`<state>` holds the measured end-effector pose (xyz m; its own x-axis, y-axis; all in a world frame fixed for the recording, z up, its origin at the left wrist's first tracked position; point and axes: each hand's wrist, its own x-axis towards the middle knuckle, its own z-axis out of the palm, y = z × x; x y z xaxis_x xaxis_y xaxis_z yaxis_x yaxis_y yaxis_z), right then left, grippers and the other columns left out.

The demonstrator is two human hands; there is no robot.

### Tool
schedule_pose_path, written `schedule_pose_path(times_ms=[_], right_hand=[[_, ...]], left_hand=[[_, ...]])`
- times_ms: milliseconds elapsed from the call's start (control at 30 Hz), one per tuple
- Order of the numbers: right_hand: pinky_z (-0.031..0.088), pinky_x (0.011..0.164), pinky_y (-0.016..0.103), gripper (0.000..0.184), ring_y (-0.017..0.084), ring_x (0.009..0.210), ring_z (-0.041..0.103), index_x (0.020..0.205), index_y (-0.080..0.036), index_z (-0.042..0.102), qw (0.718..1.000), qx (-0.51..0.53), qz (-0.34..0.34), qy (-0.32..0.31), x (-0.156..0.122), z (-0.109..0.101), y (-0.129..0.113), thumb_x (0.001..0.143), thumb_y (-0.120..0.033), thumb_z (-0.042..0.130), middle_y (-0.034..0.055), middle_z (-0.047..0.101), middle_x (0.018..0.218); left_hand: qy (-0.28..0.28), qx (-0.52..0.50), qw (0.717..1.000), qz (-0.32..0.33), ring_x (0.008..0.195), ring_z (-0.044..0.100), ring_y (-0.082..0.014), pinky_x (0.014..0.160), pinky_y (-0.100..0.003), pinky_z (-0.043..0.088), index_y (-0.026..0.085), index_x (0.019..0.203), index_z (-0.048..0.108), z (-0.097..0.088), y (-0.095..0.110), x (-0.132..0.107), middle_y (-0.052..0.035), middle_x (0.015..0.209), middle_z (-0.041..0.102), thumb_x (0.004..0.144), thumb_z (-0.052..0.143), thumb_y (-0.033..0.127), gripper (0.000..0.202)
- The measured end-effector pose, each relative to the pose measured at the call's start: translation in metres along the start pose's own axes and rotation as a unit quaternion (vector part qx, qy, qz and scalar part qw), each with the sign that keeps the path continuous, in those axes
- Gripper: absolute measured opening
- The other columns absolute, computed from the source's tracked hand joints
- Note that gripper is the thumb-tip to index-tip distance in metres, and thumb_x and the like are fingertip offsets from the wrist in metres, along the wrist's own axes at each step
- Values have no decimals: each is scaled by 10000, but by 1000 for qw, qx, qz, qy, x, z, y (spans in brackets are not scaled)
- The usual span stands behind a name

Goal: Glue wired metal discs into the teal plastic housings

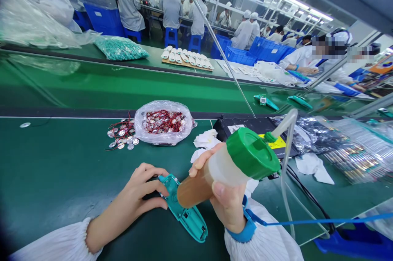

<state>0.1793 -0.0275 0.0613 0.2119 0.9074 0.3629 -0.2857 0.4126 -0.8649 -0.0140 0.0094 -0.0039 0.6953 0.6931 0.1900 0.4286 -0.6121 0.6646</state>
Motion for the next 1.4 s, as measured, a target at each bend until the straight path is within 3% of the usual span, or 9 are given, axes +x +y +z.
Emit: schedule_pose_path(times_ms=[600, 967, 1233, 1400], right_hand=[[471, 565, 349, 323, 196, 612, 572, 981, -240, 576, 999, -15, -40, -11, -1, 5, -1, 706, -382, 668, 14, 593, 727], [488, 571, 337, 313, 193, 626, 587, 966, -243, 571, 1000, 3, -16, -1, -1, 3, -1, 698, -367, 669, 11, 611, 735], [499, 551, 344, 339, 198, 592, 601, 945, -224, 590, 999, 15, -9, 38, 7, -3, -3, 646, -358, 677, 13, 641, 703], [505, 526, 313, 290, 174, 561, 590, 846, -216, 596, 987, 26, -33, 153, 19, -14, -8, 597, -364, 609, -11, 626, 657]], left_hand=[[2, -18, 1000, 4, 940, 447, -230, 800, -382, 416, 239, 799, 647, 1, -3, -1, -32, 1094, 582, 795, 668, 326, 90], [10, -9, 1000, 0, 935, 465, -221, 808, -375, 434, 243, 782, 663, 1, -1, -1, -27, 1085, 603, 789, 683, 322, 81], [13, -7, 1000, 11, 930, 470, -217, 798, -366, 440, 247, 775, 654, 1, -2, -1, -22, 1078, 608, 785, 691, 306, 70], [15, 0, 1000, 17, 919, 470, -217, 788, -364, 432, 240, 786, 647, 2, -4, 0, -25, 1072, 609, 787, 688, 298, 71]])
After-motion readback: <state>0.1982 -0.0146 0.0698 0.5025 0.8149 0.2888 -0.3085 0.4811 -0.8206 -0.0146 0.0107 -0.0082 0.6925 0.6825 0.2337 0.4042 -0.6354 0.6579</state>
